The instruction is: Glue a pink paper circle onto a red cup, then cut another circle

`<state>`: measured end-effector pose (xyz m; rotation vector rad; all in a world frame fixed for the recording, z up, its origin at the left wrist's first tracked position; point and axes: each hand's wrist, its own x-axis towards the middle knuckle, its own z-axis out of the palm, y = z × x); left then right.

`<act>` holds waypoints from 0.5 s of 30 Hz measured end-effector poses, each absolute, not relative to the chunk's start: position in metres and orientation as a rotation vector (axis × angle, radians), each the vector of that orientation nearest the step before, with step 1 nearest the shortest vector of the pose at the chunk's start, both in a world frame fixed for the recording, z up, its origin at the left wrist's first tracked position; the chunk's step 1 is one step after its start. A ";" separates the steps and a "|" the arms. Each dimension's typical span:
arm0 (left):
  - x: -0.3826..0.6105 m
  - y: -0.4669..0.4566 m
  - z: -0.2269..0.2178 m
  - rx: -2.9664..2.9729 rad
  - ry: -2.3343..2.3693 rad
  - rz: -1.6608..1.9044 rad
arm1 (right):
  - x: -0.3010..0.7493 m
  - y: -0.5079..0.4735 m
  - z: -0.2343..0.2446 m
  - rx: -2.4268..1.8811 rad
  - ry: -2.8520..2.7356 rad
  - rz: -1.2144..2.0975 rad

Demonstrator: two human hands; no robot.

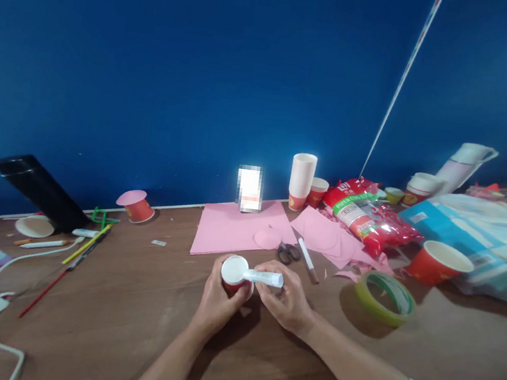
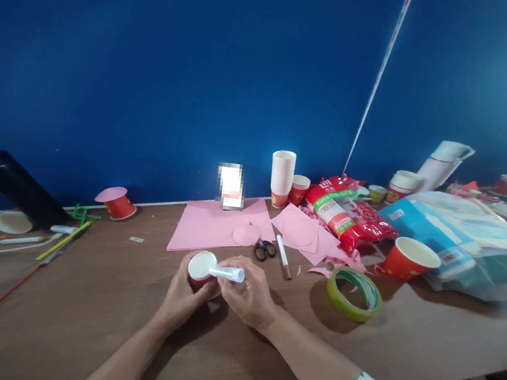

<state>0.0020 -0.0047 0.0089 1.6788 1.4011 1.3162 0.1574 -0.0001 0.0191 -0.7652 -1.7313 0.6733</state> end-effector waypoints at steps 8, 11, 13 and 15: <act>0.002 -0.005 0.006 1.707 1.421 1.298 | 0.160 -0.002 0.019 -0.812 -1.615 0.753; 0.002 -0.005 0.007 1.733 1.448 1.299 | 0.160 0.002 0.015 -0.889 -1.537 0.802; 0.002 -0.005 0.007 1.736 1.461 1.307 | 0.159 0.004 0.013 -0.899 -1.525 0.816; 0.002 -0.004 0.007 1.723 1.466 1.317 | 0.159 0.005 0.011 -0.902 -1.537 0.809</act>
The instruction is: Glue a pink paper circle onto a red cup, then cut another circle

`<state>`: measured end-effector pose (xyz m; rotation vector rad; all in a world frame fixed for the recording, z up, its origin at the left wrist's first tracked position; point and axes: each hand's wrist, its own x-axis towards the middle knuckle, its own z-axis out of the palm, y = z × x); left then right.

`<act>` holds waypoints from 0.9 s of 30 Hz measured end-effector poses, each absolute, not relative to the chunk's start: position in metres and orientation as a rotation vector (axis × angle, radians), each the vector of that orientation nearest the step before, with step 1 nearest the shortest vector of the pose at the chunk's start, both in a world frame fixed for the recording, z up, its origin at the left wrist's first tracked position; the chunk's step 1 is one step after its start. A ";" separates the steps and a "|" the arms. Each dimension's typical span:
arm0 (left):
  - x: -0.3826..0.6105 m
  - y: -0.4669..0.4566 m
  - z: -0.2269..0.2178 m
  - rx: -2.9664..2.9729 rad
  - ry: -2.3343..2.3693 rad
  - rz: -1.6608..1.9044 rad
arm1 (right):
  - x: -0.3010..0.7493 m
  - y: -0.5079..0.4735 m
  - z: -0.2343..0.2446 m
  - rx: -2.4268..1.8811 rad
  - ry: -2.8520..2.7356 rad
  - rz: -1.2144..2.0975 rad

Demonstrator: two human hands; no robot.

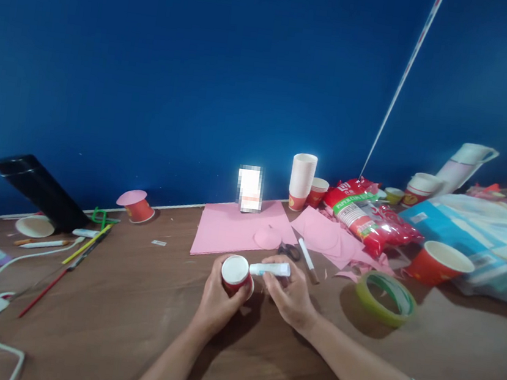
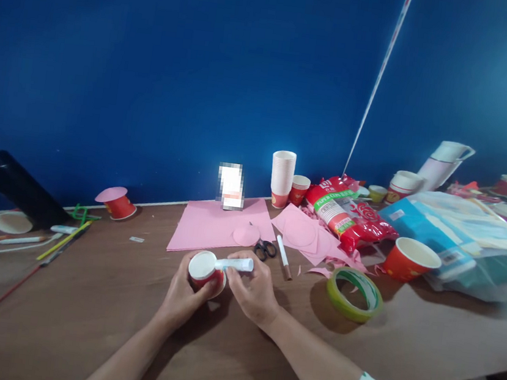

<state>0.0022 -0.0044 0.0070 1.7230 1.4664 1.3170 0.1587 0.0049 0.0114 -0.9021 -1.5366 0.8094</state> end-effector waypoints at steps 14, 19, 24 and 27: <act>0.004 -0.004 0.005 1.704 1.510 1.326 | 0.158 0.005 0.012 -0.851 -1.673 0.727; 0.003 -0.003 0.005 1.725 1.497 1.337 | 0.159 0.005 0.014 -0.881 -1.717 0.687; 0.002 -0.002 0.004 1.739 1.512 1.325 | 0.159 0.006 0.014 -0.937 -1.666 0.710; 0.002 -0.002 0.003 1.743 1.529 1.321 | 0.159 0.008 0.012 -0.948 -1.608 0.721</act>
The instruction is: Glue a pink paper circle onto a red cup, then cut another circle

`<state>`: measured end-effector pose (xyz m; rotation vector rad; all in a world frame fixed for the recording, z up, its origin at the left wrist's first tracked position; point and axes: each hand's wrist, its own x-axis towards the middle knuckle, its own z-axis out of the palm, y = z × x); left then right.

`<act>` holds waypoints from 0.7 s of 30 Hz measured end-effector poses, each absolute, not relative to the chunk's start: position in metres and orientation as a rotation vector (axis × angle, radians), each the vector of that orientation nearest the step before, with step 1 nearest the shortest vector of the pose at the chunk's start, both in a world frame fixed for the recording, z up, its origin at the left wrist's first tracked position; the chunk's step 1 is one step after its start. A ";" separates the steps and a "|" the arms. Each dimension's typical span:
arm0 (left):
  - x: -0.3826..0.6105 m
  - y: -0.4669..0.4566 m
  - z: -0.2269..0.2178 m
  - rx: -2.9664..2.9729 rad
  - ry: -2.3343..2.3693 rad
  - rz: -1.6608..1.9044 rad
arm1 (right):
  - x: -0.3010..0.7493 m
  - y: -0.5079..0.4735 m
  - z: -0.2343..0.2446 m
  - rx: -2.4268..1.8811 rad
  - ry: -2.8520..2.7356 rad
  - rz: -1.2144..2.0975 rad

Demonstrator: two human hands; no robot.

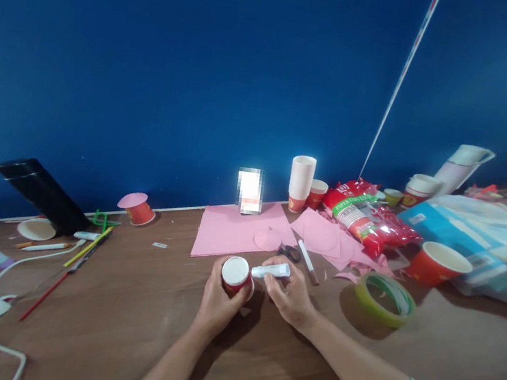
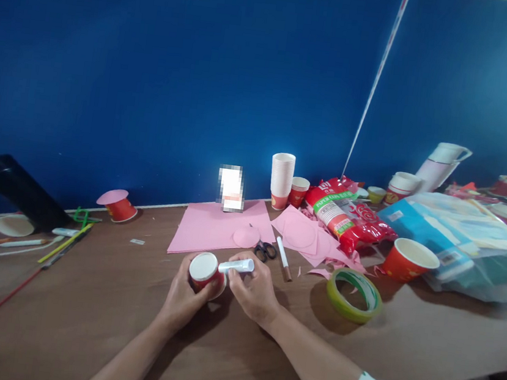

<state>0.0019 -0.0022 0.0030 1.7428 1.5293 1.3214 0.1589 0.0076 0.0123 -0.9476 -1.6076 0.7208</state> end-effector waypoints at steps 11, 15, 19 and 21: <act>0.001 0.000 0.000 1.714 1.628 1.366 | 0.159 0.015 0.014 -1.016 -1.611 0.633; 0.000 0.002 -0.002 1.713 1.665 1.394 | 0.170 0.030 0.007 -1.161 -1.678 0.504; 0.000 0.003 -0.004 1.732 1.634 1.404 | 0.186 0.044 0.003 -1.373 -1.774 0.179; -0.001 0.003 -0.005 1.736 1.611 1.417 | 0.195 0.049 0.004 -1.467 -1.787 0.013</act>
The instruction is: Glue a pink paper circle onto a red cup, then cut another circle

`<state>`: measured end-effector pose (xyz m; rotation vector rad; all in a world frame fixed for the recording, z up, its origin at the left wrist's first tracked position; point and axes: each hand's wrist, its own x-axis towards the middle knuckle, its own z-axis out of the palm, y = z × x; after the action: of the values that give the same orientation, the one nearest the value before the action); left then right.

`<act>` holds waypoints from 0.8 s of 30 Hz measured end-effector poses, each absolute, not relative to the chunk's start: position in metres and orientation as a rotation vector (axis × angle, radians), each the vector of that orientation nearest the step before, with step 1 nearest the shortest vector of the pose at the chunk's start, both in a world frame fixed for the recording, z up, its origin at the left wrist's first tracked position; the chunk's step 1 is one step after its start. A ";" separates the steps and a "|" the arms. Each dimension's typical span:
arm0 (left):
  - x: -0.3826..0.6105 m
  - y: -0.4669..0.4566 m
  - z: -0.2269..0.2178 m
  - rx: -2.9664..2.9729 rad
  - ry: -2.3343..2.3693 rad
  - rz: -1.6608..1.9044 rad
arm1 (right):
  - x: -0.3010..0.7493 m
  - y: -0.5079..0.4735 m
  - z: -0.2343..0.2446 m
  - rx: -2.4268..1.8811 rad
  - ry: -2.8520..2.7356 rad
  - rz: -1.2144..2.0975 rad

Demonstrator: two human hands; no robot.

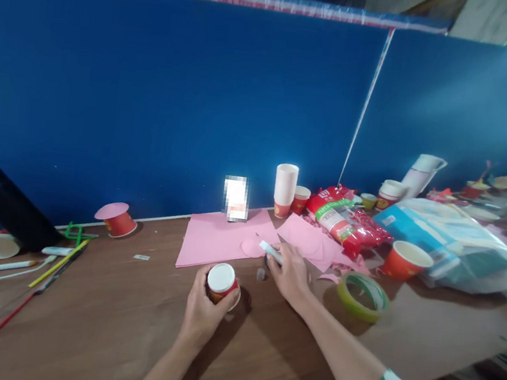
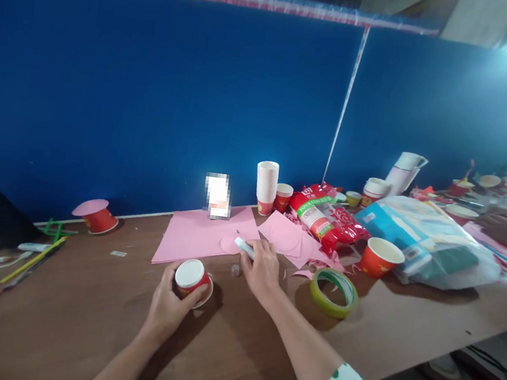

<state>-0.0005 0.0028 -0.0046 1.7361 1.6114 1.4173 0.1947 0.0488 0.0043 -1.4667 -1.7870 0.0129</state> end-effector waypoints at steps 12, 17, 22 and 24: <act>-0.003 0.002 -0.005 1.743 1.589 1.427 | 0.214 0.063 0.000 -1.956 -1.809 -0.170; -0.003 0.002 -0.005 1.757 1.590 1.432 | 0.213 0.063 -0.003 -1.973 -1.815 -0.157; -0.002 0.001 -0.004 1.747 1.593 1.428 | 0.215 0.064 -0.005 -1.958 -1.829 -0.137; -0.002 0.001 -0.004 1.740 1.595 1.430 | 0.215 0.064 -0.005 -1.944 -1.837 -0.117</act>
<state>-0.0022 0.0012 -0.0043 1.7399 1.5952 1.4298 0.2152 0.0641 -0.0053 -1.9438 -1.8373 -0.1174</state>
